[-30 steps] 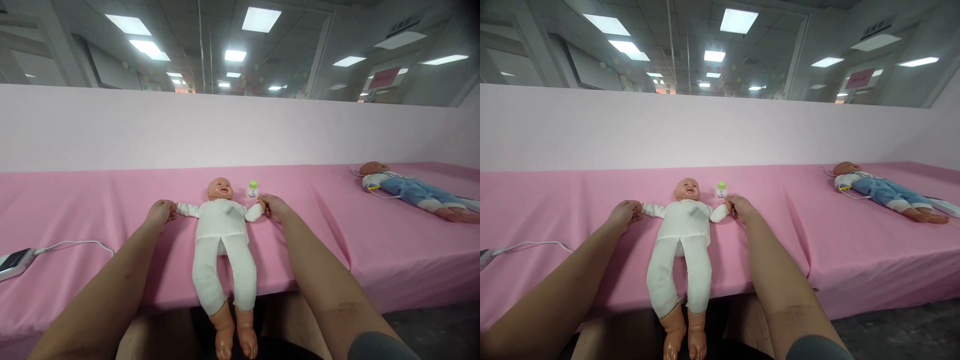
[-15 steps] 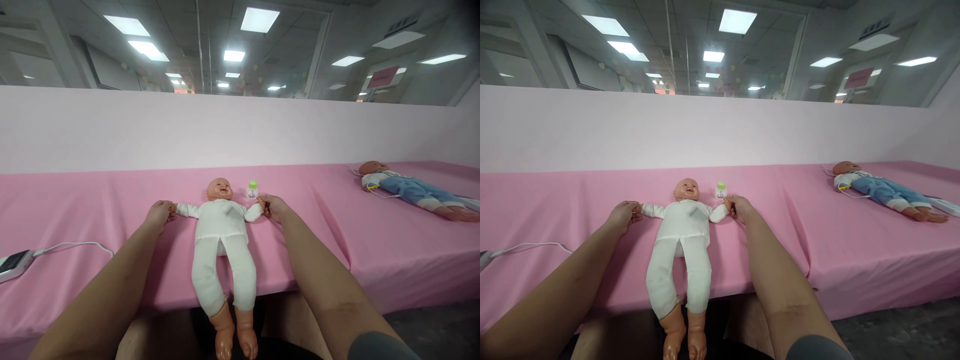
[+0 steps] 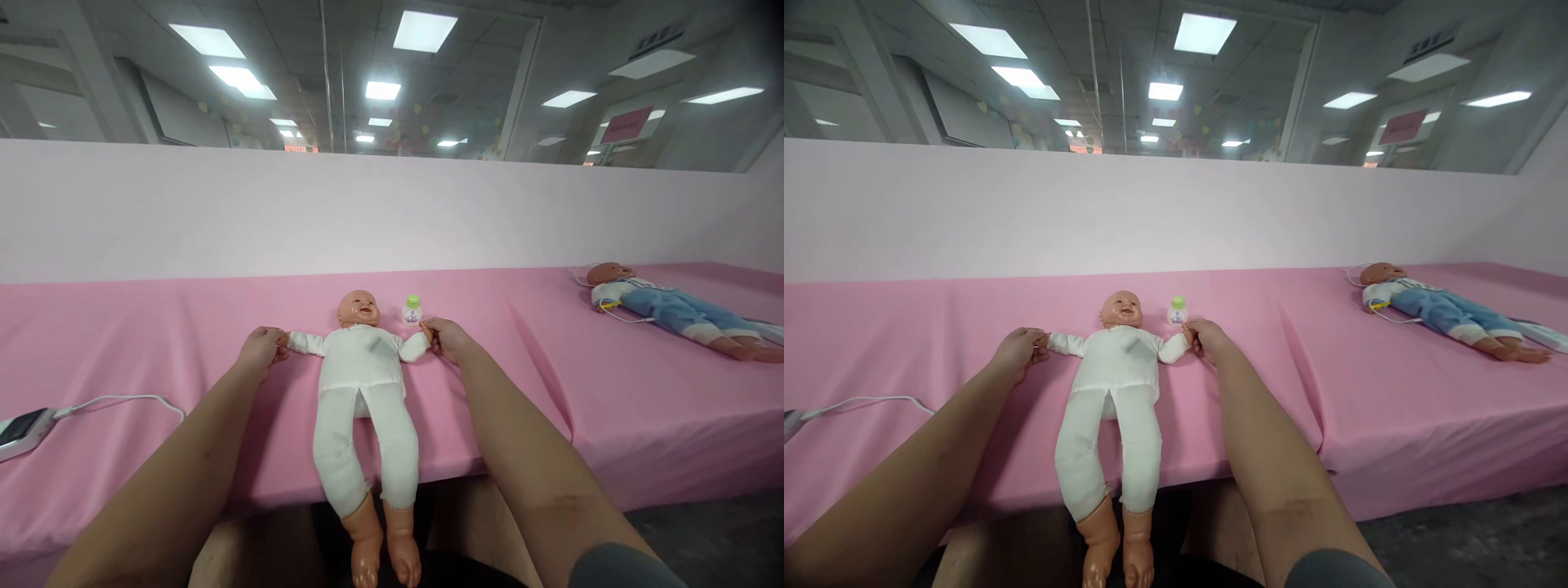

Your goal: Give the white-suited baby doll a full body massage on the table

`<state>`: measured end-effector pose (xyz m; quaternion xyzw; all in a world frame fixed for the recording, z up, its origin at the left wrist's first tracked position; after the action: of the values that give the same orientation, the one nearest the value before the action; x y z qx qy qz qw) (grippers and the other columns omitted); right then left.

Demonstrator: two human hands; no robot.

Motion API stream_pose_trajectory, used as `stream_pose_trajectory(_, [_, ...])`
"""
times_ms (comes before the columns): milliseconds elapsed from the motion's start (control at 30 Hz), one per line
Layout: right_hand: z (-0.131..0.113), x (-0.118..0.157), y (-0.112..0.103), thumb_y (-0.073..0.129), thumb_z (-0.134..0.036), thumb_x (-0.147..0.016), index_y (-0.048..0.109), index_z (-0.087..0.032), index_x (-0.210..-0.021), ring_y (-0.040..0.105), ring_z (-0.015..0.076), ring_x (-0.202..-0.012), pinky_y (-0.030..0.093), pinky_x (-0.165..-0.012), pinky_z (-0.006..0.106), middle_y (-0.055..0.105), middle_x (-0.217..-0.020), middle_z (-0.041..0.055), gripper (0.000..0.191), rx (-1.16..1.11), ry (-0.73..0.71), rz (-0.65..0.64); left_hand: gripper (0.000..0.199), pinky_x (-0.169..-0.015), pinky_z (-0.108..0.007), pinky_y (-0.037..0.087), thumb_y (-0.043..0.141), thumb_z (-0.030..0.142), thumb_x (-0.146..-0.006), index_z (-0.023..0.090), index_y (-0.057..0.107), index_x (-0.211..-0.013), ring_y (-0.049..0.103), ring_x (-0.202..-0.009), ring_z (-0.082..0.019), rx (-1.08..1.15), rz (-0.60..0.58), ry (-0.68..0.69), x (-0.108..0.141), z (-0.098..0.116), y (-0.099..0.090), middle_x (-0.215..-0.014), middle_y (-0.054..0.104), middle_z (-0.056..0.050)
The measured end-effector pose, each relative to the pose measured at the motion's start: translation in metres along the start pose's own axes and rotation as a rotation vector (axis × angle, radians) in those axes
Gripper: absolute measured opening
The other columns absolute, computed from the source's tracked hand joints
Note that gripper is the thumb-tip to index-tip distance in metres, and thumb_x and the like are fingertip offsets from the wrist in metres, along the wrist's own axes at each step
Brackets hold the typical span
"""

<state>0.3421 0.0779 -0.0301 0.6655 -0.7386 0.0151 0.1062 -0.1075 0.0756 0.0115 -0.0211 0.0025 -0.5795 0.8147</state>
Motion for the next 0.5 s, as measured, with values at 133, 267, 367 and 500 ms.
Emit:
stream_pose_trajectory(133, [-0.0007, 0.0006, 0.002, 0.071, -0.031, -0.082, 0.061, -0.02, -0.078, 0.036, 0.0106, -0.049, 0.031, -0.042, 0.024, 0.048, -0.058, -0.0018, 0.016, 0.02, -0.023, -0.023, 0.019, -0.057, -0.03, 0.056, 0.068, 0.014, -0.065, 0.02, 0.055, -0.077, 0.055, -0.054, -0.014, -0.002, 0.007, -0.002, 0.0009, 0.0003, 0.0011, -0.069, 0.06, -0.001])
stream_pose_trajectory(267, [-0.0016, 0.0008, 0.0025, 0.071, -0.033, -0.082, 0.058, -0.021, -0.075, 0.036, 0.011, -0.05, 0.031, -0.042, 0.025, 0.047, -0.057, -0.0015, 0.019, 0.046, -0.029, -0.023, 0.02, -0.057, -0.03, 0.056, 0.068, 0.014, -0.066, 0.02, 0.053, -0.078, 0.053, -0.053, -0.013, -0.009, -0.01, -0.003, 0.0025, 0.0017, 0.0027, -0.066, 0.058, 0.001])
stream_pose_trajectory(367, [-0.0027, 0.0021, 0.0032, 0.071, -0.034, -0.082, 0.056, -0.021, -0.074, 0.035, 0.0112, -0.049, 0.03, -0.042, 0.025, 0.046, -0.057, -0.0016, 0.022, 0.067, -0.035, -0.023, 0.021, -0.058, -0.03, 0.057, 0.069, 0.014, -0.066, 0.02, 0.055, -0.081, 0.055, -0.054, -0.014, -0.019, 0.001, -0.009, 0.0019, 0.0011, 0.0018, -0.068, 0.059, 0.0])
stream_pose_trajectory(500, [-0.0052, 0.0073, 0.0053, 0.071, -0.035, -0.083, 0.057, -0.021, -0.076, 0.037, 0.0111, -0.05, 0.032, -0.044, 0.025, 0.047, -0.058, -0.0018, 0.021, 0.092, -0.04, -0.017, 0.022, -0.059, -0.031, 0.058, 0.07, 0.016, -0.068, 0.019, 0.057, -0.085, 0.058, -0.056, -0.015, -0.032, 0.006, -0.008, -0.0008, -0.0013, 0.0003, -0.073, 0.063, -0.002])
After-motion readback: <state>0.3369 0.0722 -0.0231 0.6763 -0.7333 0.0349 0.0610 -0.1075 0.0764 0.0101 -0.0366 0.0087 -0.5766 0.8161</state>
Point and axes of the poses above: each hand's wrist, its own x-axis away from the middle knuckle, its own y-axis out of the palm, z = x × y, the point moved 5 cm from there along -x, towards the middle knuckle
